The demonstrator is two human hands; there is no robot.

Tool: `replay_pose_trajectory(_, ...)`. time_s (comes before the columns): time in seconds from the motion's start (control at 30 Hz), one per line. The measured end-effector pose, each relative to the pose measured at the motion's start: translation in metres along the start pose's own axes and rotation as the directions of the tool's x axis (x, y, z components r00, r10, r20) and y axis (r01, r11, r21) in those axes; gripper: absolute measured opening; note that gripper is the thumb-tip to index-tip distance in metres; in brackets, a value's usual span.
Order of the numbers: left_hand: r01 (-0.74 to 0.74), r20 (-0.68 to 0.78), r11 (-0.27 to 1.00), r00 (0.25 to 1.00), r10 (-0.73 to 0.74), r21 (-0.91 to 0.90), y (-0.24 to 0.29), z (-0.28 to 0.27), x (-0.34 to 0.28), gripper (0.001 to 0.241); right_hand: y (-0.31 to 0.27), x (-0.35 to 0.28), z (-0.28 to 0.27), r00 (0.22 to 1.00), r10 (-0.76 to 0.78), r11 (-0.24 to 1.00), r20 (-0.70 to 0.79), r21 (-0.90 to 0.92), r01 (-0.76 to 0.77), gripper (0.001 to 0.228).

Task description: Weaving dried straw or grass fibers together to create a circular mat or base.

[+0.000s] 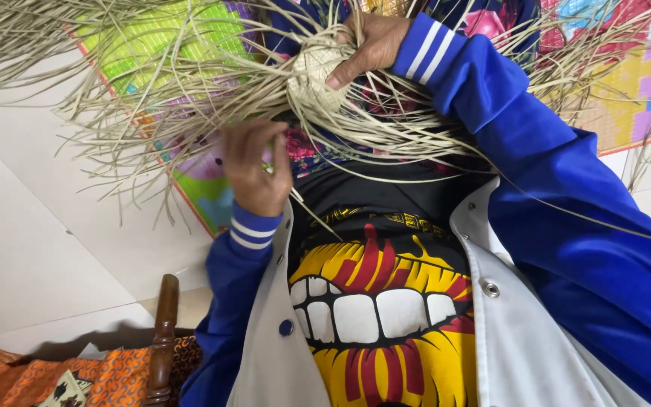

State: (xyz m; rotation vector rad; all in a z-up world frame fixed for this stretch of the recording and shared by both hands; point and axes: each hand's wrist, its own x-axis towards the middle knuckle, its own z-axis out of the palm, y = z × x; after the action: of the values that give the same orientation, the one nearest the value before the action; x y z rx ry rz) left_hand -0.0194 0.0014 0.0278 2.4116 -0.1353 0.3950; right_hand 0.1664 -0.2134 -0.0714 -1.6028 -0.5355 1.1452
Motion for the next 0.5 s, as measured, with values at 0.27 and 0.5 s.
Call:
replay_pose_trajectory(0.27, 0.399, 0.222, 0.811, 0.916, -0.334, -0.428, 0.016, 0.016, -0.004, 0.016, 0.002, -0.006, 0.015, 0.994, -0.029, 0.992, -0.108, 0.117, 0.042, 0.066)
replay_pose_trajectory(0.5, 0.430, 0.148, 0.672, 0.888, -0.436, -0.603, 0.009, 0.015, -0.004, 0.018, 0.030, -0.011, 0.050, 0.922, 0.246, 0.935, -0.298, 0.323, -0.144, 0.089)
